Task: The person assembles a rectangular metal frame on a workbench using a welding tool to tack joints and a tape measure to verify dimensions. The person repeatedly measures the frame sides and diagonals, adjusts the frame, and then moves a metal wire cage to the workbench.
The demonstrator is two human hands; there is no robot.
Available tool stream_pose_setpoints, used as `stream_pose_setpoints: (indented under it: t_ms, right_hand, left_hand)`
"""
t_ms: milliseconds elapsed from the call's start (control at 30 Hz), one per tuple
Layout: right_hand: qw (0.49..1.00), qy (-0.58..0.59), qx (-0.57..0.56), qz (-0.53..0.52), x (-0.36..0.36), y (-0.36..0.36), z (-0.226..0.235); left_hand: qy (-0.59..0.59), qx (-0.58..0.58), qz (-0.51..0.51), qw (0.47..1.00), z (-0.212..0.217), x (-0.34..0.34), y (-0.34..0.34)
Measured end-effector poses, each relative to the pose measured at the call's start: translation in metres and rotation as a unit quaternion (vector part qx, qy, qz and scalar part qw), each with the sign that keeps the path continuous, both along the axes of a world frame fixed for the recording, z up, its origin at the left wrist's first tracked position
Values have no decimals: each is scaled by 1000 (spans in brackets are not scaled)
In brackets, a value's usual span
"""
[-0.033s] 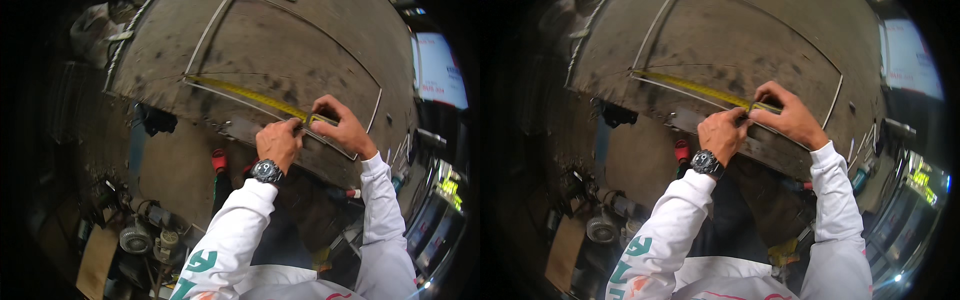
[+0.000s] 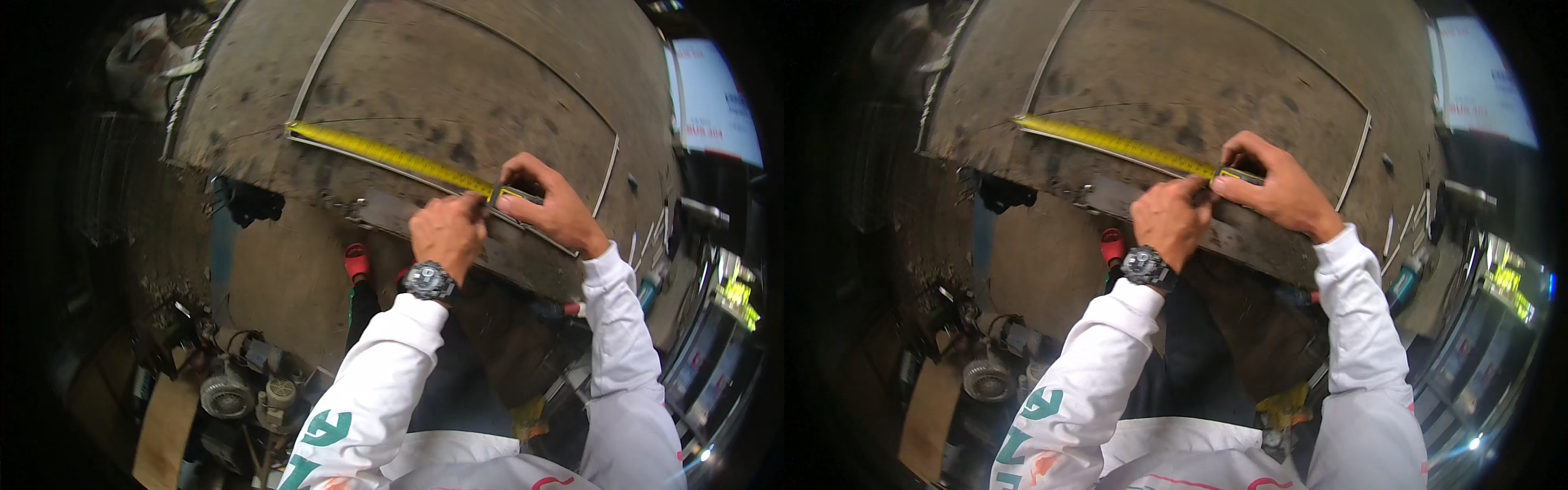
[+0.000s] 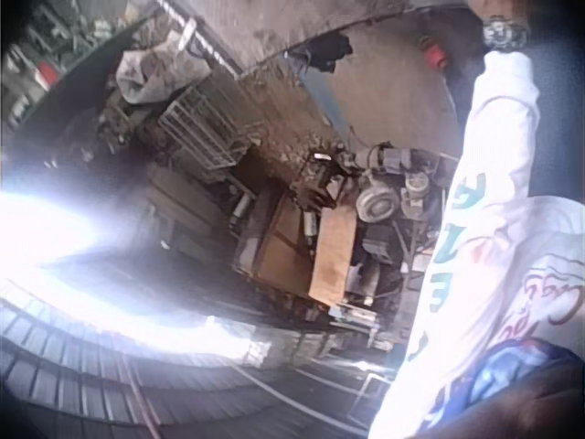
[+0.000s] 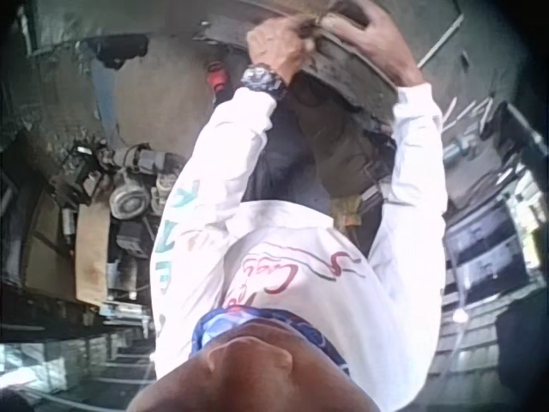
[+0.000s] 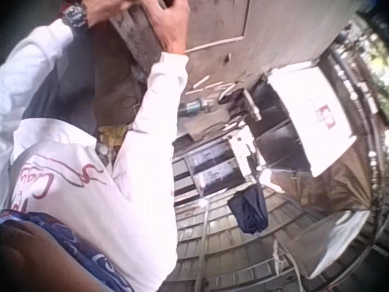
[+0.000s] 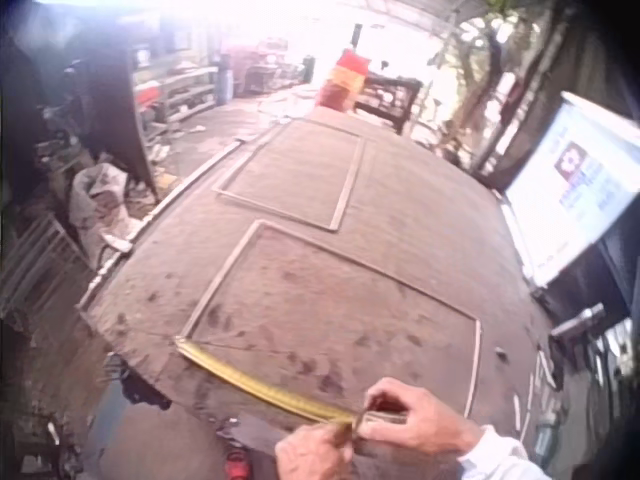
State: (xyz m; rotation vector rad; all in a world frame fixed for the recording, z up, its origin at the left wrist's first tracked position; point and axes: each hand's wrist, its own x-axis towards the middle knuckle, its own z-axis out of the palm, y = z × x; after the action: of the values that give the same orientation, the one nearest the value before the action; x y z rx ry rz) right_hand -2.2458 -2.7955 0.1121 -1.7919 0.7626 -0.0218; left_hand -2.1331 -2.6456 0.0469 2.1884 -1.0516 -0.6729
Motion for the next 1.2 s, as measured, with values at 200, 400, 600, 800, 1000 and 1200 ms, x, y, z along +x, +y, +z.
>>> stream_pose_setpoints:
  t_ms: [200, 400, 600, 800, 1000, 1200]
  right_hand:
    - [997, 39, -38, -59, -39, -11, -9]
    - [993, -9, -64, -99, -10, 5, -16]
    - [991, 35, -106, -79, 35, 18, -27]
    - [994, 0, -90, -65, 11, 9, -36]
    - [998, 7, -35, -59, 2, 3, -29]
    - [998, 3, 31, -58, 5, -7, -39]
  left_hand:
    - [17, -5, 5, 1000, 1, -9, -5]
    - [-21, -16, 22, 999, 0, -13, -4]
    - [-53, 21, -5, 998, -13, -8, 5]
    - [-34, 21, 10, 999, -5, -11, -1]
    - [-17, 14, 42, 999, -16, -13, 4]
    - [-37, -34, 27, 998, -16, -14, 6]
